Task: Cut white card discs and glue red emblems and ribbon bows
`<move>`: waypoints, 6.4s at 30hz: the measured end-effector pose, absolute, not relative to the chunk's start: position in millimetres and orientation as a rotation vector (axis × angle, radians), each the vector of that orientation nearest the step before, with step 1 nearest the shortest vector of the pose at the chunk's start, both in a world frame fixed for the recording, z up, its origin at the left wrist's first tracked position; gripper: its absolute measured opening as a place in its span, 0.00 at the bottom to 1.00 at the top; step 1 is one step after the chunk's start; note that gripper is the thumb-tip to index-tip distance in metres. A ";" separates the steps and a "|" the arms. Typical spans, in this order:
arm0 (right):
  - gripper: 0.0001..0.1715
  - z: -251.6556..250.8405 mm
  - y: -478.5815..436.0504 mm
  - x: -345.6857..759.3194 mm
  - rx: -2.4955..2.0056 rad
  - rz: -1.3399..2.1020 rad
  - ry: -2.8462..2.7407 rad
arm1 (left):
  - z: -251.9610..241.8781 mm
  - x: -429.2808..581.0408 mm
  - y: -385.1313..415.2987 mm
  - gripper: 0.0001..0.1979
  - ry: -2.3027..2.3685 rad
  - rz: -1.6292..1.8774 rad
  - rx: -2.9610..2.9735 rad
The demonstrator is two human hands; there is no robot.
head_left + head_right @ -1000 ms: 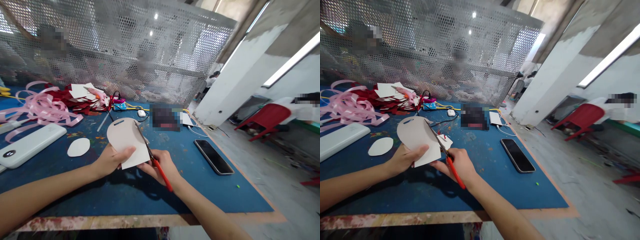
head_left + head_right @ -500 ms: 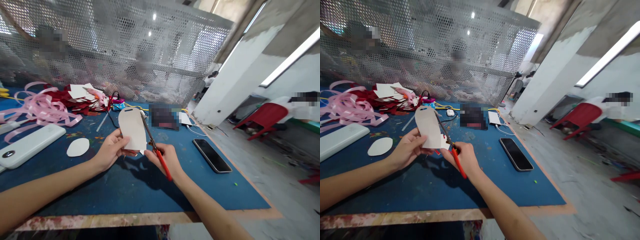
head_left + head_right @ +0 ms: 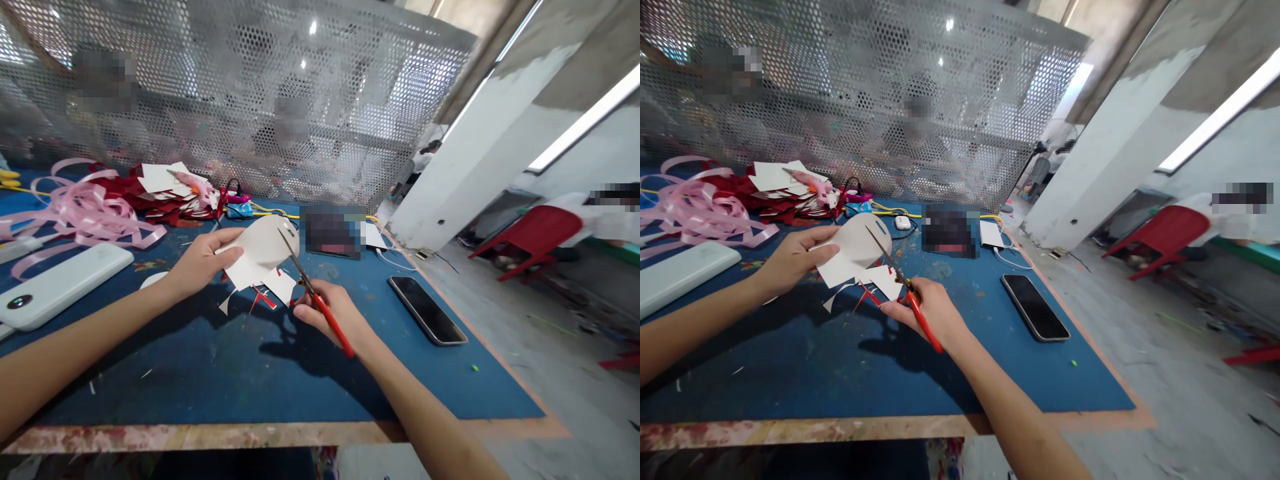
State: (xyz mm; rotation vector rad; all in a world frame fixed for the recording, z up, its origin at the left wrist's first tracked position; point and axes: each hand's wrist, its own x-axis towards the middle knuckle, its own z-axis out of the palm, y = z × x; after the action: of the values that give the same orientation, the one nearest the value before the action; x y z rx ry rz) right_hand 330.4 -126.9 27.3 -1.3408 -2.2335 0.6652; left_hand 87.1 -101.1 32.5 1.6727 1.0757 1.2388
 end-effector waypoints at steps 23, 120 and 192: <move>0.28 20.9 -121.6 330.5 -1.411 0.582 -2.259 | 33.3 90.3 -106.0 0.24 1.194 1.388 1.722; 0.29 -1.3 -103.6 329.5 -1.221 1.032 -1.266 | -24.4 116.2 -115.2 0.24 1.113 1.429 1.244; 0.29 14.1 -137.3 313.0 -1.443 0.168 -2.317 | 3.0 106.7 -125.0 0.10 0.938 1.239 1.566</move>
State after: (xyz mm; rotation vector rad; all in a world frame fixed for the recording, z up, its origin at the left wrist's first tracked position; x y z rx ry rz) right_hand 313.0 -137.3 14.1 -1.4430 -2.3173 0.1677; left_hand 106.7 -125.0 3.0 1.5659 0.9378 1.2386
